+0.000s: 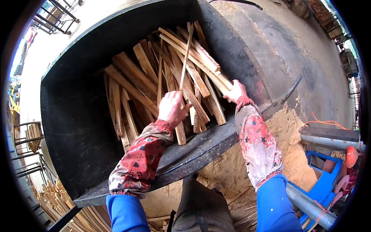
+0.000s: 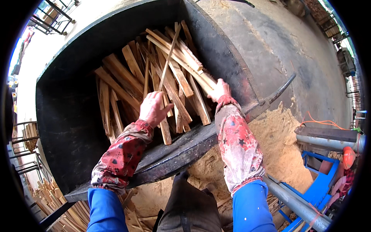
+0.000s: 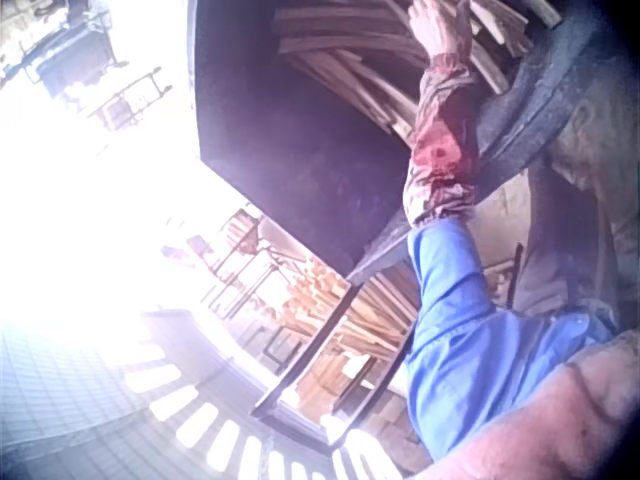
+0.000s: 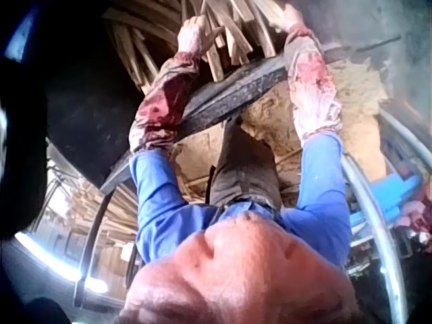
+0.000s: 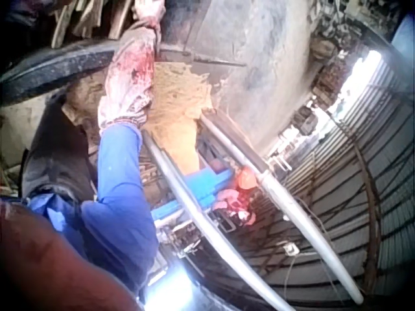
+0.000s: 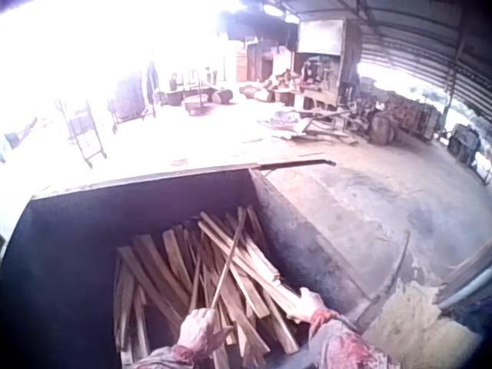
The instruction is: The person picks up wooden planks and offcuts from a blue metal rack and the floor, then places them into a black wheelbarrow. The person repeatedly gathers small pieces of wood and loads them into the wheelbarrow throughout the clip.
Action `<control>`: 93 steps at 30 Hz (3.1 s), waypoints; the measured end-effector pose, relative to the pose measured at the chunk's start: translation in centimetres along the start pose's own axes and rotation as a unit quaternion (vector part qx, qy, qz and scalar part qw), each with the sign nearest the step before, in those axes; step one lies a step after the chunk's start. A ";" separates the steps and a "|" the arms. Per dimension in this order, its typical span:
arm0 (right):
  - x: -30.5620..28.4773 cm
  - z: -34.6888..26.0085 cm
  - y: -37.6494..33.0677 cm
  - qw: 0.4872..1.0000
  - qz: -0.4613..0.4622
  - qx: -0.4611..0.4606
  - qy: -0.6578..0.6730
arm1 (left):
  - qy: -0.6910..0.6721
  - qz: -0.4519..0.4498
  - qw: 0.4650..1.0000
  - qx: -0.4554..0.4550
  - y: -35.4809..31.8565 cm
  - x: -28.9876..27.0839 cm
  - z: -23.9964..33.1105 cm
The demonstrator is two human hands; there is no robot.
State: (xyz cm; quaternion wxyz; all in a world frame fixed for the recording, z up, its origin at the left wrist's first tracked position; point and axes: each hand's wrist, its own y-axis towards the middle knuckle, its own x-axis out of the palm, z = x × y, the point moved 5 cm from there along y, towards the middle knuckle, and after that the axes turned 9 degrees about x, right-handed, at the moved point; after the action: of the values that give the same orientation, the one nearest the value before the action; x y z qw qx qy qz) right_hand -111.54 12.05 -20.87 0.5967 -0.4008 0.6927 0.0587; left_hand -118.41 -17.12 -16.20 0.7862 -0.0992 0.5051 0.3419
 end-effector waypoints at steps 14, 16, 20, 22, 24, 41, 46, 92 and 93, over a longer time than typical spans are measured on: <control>1.2 -1.4 -1.9 0.983 -0.134 0.029 -0.122 | 0.045 -0.129 0.990 0.030 -1.1 4.9 0.2; 0.6 0.0 -1.9 0.985 -0.107 0.004 -0.139 | 0.031 -0.166 0.985 0.030 -1.2 4.6 -0.1; -0.4 -1.2 -1.4 0.996 0.014 -0.070 -0.054 | 0.046 -0.117 0.992 0.016 -1.5 4.5 -0.6; 1.3 -3.4 -1.3 0.996 -0.023 -0.085 -0.012 | 0.043 -0.215 0.973 -0.073 -3.6 5.1 -0.5; -0.3 -1.6 -0.5 0.998 0.003 -0.050 0.024 | 0.011 -0.153 0.986 -0.059 -1.9 7.2 2.2; 1.2 -5.0 -1.7 0.943 -0.028 -0.227 0.242 | -0.136 -0.006 0.979 -0.150 6.0 0.0 0.0; -0.1 -4.1 -1.6 0.940 -0.196 -0.162 0.228 | -0.478 -0.020 0.872 -0.102 11.6 3.9 2.3; -6.7 -2.7 -9.5 0.891 0.271 -0.268 0.246 | -0.148 0.025 0.974 0.171 11.5 11.1 3.9; -8.3 -2.2 -12.3 0.869 0.269 -0.277 0.311 | -0.155 0.091 0.972 0.151 11.5 11.5 2.6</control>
State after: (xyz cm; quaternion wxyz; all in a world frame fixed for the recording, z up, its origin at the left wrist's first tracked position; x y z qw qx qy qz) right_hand -105.85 6.54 -8.10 0.1762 -0.3458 0.8784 0.2790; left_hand -120.88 -2.18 -22.69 0.8265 0.1217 0.4294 0.3430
